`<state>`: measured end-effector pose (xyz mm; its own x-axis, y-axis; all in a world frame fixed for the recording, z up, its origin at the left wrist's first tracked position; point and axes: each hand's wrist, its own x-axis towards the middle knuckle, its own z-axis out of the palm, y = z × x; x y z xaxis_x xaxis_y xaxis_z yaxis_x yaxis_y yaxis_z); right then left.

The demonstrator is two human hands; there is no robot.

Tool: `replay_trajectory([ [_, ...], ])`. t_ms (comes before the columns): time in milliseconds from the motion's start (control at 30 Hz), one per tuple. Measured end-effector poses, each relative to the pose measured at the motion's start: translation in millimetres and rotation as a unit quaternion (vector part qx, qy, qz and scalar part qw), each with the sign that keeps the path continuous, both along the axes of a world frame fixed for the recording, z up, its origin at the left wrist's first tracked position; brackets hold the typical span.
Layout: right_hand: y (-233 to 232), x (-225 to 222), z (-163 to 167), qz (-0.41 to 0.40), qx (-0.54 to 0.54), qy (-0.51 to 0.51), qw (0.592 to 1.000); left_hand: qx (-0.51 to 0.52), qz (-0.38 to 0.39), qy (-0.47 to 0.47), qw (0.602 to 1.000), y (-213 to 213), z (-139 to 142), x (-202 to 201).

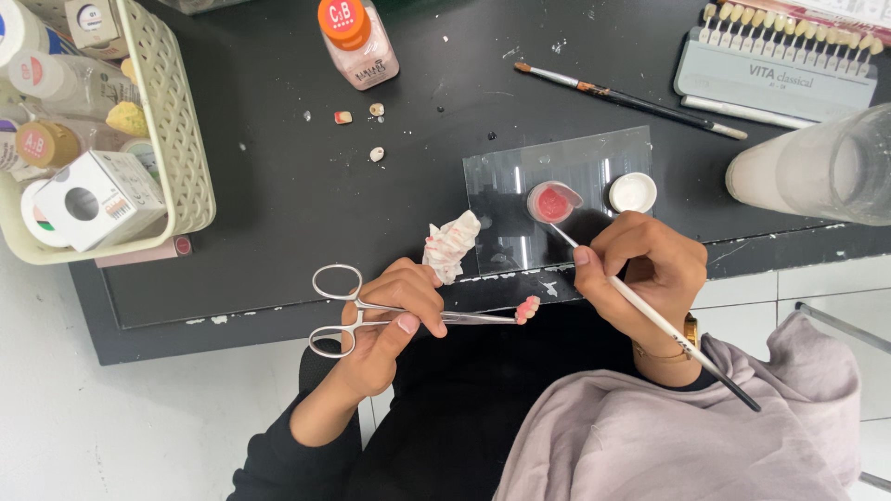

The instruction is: The person holds a partial denture clamped in a hemostat in one hand and uses a fine brush to apply pink ceramic/acrylic powder from a dappen dish onto the denture teeth. They alternate between picking up powder with the brush, smoothing it onto the denture, and repositioning the denture in the forceps while working over a glass slab.

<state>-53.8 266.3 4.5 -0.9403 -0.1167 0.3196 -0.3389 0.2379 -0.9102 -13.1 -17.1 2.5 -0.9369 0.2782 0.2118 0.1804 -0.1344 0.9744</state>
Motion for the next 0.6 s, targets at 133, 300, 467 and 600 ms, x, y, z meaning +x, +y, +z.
replay_trajectory([
  [133,-0.2,-1.9,-0.2,0.008,-0.018,0.003,1.000,-0.001,0.001,0.004,1.000,-0.2,0.9,-3.2],
  [300,2.9,-4.9,-1.7,0.001,-0.033,0.019,0.999,-0.001,0.000,0.001,1.000,0.3,2.3,-5.8],
  [467,0.8,-7.1,-2.7,-0.016,-0.016,0.017,1.000,-0.004,0.002,0.005,1.000,-1.4,1.0,-7.3],
  [600,-2.6,-9.5,-2.5,-0.016,0.010,0.021,1.000,0.002,0.003,0.001,1.000,-0.2,-0.9,-8.0],
])
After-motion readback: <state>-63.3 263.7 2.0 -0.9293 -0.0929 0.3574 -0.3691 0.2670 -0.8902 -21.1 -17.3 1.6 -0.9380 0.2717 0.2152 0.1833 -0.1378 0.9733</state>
